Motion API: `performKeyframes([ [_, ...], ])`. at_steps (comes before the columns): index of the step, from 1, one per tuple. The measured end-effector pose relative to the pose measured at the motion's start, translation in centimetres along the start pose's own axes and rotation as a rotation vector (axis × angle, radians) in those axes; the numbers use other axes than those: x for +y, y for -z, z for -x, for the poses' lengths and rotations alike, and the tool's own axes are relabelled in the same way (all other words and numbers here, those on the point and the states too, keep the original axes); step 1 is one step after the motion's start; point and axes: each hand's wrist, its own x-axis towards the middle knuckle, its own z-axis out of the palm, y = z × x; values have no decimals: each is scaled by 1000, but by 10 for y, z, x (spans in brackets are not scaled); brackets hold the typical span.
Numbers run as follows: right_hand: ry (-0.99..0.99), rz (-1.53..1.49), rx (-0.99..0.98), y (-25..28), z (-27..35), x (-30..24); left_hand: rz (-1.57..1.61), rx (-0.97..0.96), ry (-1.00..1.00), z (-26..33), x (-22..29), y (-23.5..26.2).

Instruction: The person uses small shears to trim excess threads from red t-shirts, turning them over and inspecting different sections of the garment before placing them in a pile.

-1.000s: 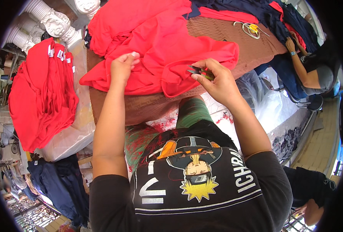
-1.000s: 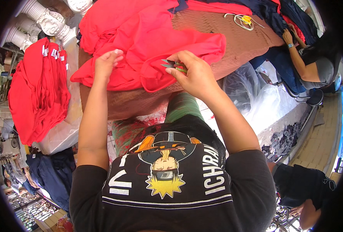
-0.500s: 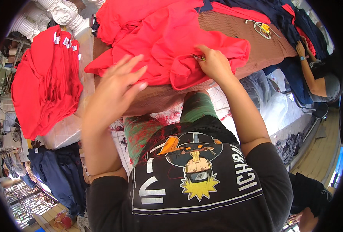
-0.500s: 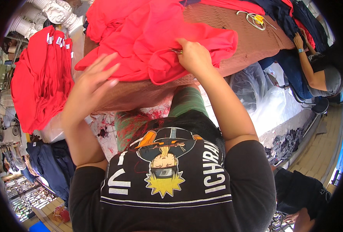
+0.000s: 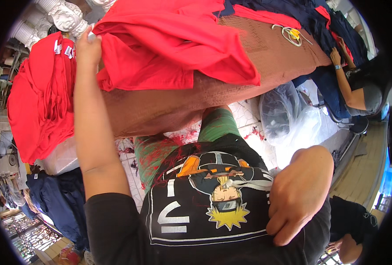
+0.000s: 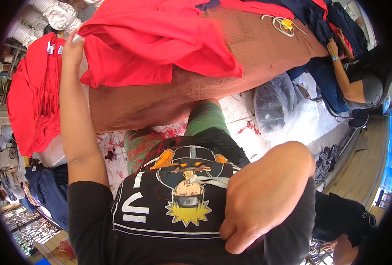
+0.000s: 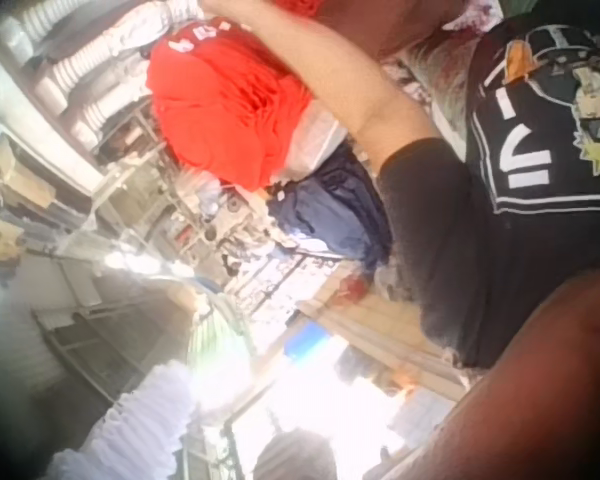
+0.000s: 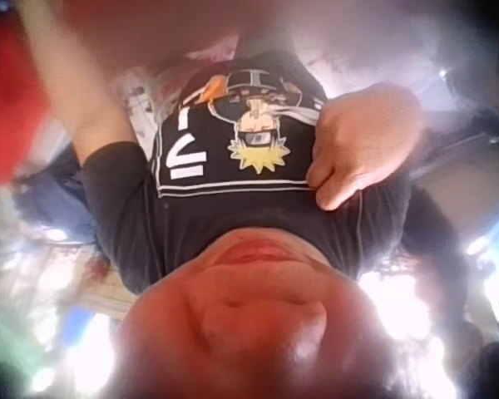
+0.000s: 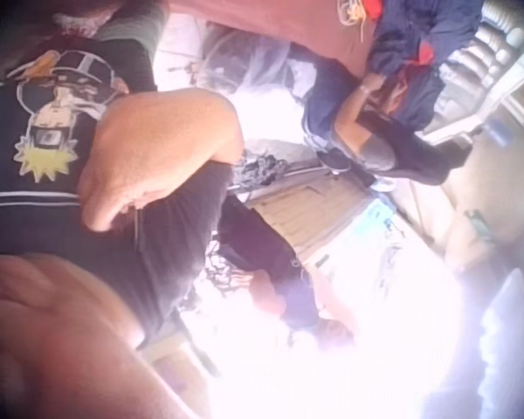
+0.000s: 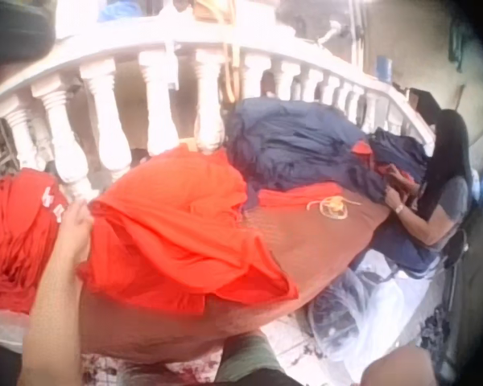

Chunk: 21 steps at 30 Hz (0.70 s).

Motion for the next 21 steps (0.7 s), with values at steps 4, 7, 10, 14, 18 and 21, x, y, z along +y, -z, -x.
performKeyframes([
  [4, -57, 72, 205, 0, 26, -26, -37, -414, -94, 21, 12, 10],
  [7, 33, 298, 234, 2, 30, -47, 181, -683, 74, 51, 53, 21],
  [10, -11, 381, 669, -14, 46, -21, 277, -742, 9, 73, 54, 11],
  [14, -1087, 669, 1172, 30, 111, 56, 17, -694, 175, 116, 46, -14],
  [18, -1614, 735, 1319, 6, 161, 124, -339, -463, -190, 166, 51, -20],
  [21, -1650, 734, 1352, -10, 168, 153, -387, -569, -128, 183, 37, -22],
])
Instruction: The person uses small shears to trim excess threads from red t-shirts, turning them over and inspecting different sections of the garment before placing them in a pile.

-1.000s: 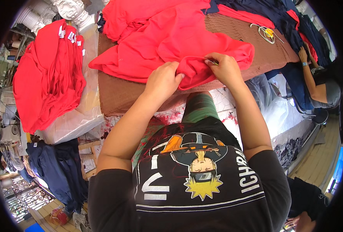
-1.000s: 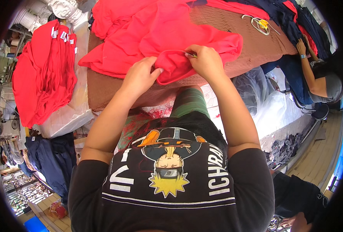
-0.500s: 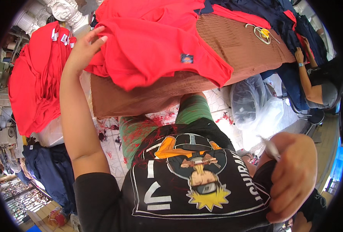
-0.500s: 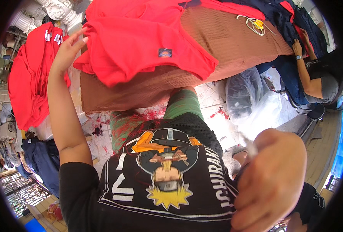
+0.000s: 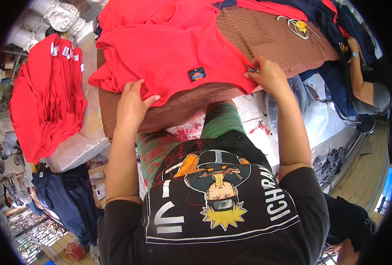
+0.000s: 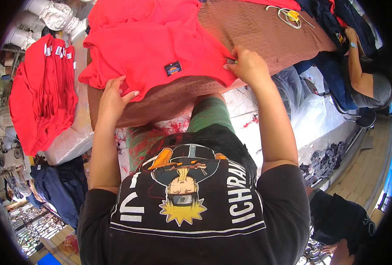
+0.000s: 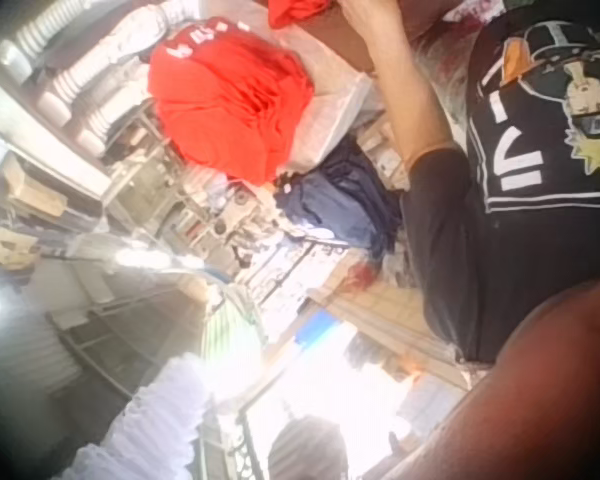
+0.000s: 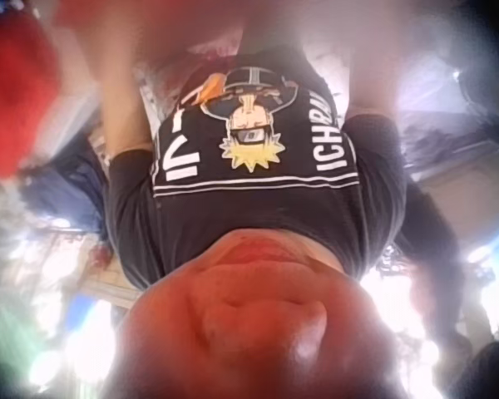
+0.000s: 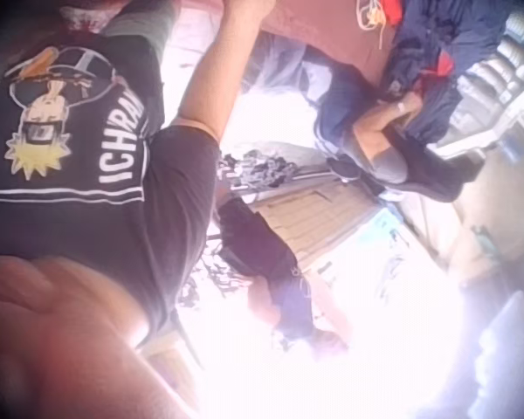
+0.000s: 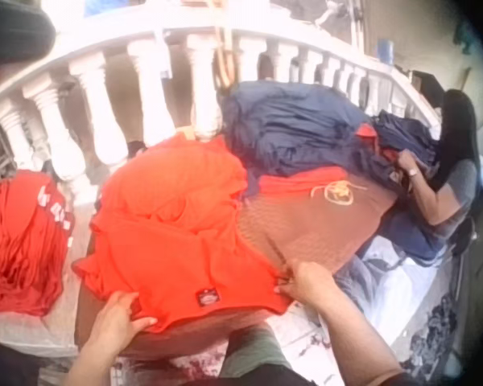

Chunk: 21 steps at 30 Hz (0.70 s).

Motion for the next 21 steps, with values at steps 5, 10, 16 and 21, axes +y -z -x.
performKeyframes([
  [5, -139, -702, -159, 46, 3, 1, 433, -382, 183, -8, -11, 37],
  [10, 473, -1595, 155, 108, 51, 40, 1276, -71, -113, 27, -27, 130],
  [16, 233, -1368, 410, 139, -15, -19, 1089, 502, -34, -50, -59, 184],
  [21, -299, -507, 99, 84, -116, 73, 863, 84, -484, -36, 19, 256],
])
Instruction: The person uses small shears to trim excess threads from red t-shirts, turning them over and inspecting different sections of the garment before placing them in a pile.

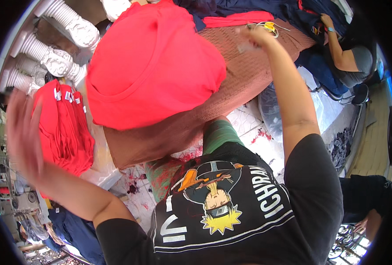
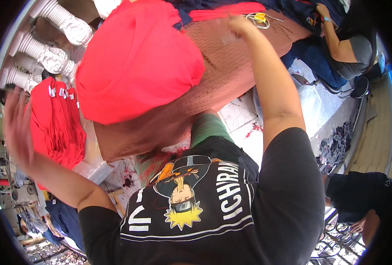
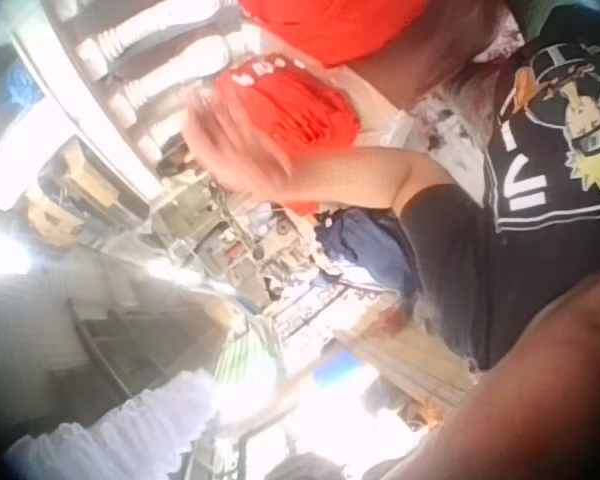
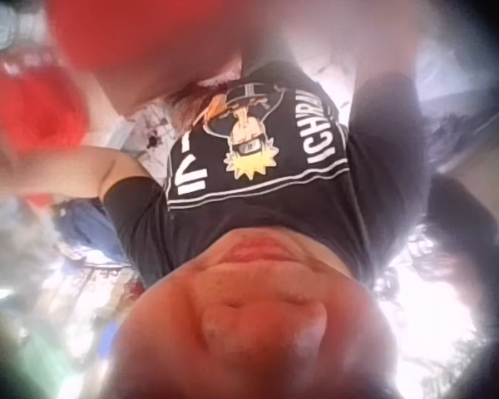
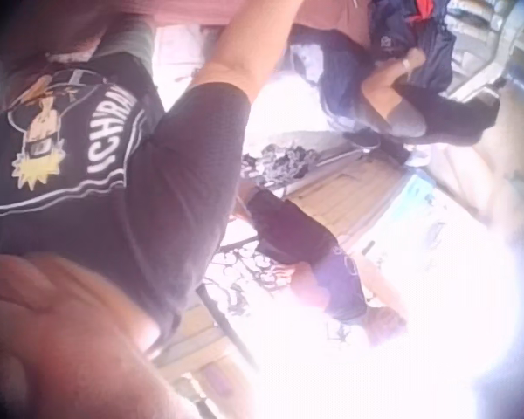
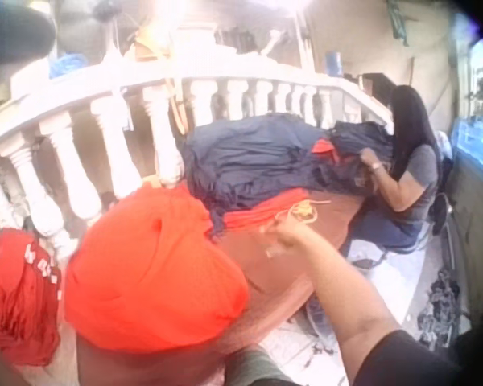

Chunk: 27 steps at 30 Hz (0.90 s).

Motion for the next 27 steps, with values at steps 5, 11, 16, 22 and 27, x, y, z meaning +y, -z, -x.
performKeyframes([
  [5, -316, 3, -104, -28, -22, 67, 94, -958, -371, 26, 63, -60],
  [11, 90, -64, 265, -26, -4, 34, 357, -1486, -499, 35, 71, -119],
  [16, 308, 177, -136, -7, 24, 23, 437, -911, -550, 66, 56, -229],
  [22, 413, 672, -578, -14, 34, -17, 1329, -1042, -662, 81, 118, -360],
  [27, 195, 434, -747, -43, 89, -61, 604, -929, -754, 68, 139, -300],
])
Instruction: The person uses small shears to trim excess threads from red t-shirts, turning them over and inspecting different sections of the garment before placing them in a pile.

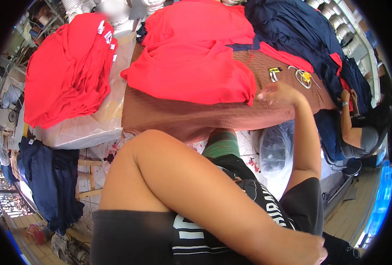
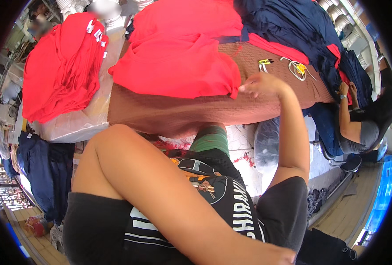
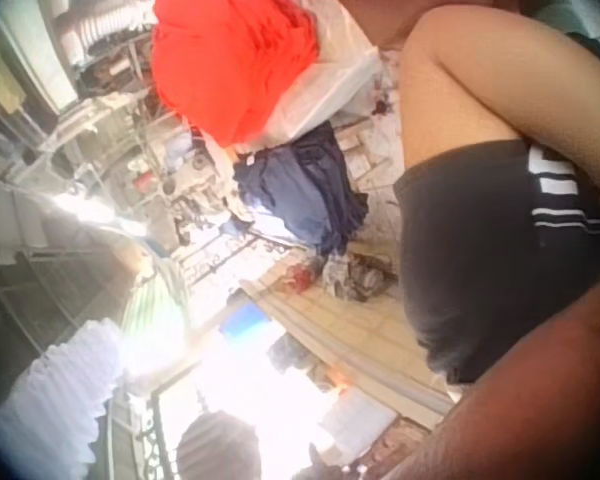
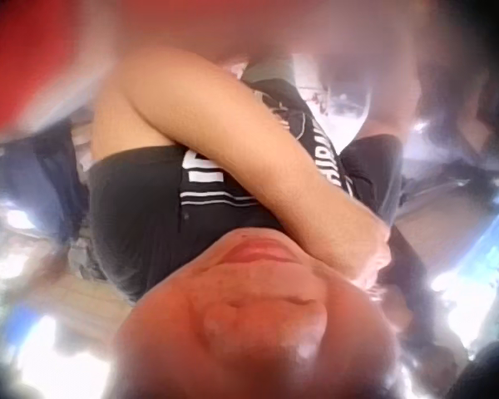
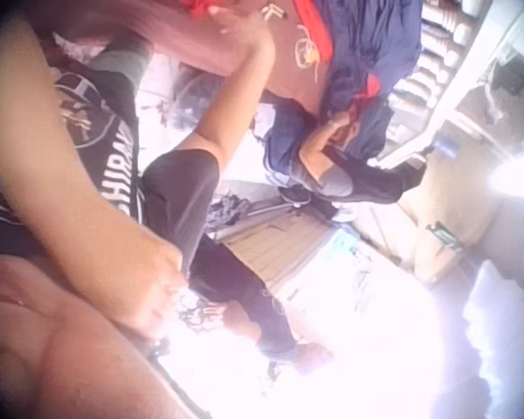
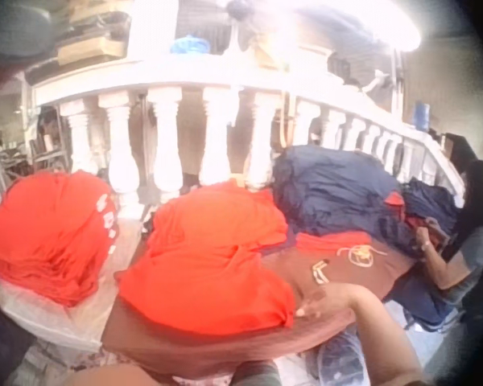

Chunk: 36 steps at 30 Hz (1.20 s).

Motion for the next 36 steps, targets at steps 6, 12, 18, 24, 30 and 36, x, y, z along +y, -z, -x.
performKeyframes([
  [6, 123, 412, 346, -54, -33, -7, -296, 436, 328, 117, -9, 58],
  [12, 227, -26, 394, -26, -20, -3, -1076, 1390, 1458, 410, -29, 134],
  [18, 117, -9, 39, 5, 23, 14, -152, 1694, 1084, 381, -1, 126],
  [24, 423, -546, 221, 42, 50, 2, -34, 1604, 629, 338, 60, 159],
  [30, 999, -1108, 259, 138, 18, -32, -411, 1296, 751, 253, 113, 255],
  [36, 1136, -1010, 558, 147, 32, -112, -619, 1344, 804, 239, 149, 327],
])
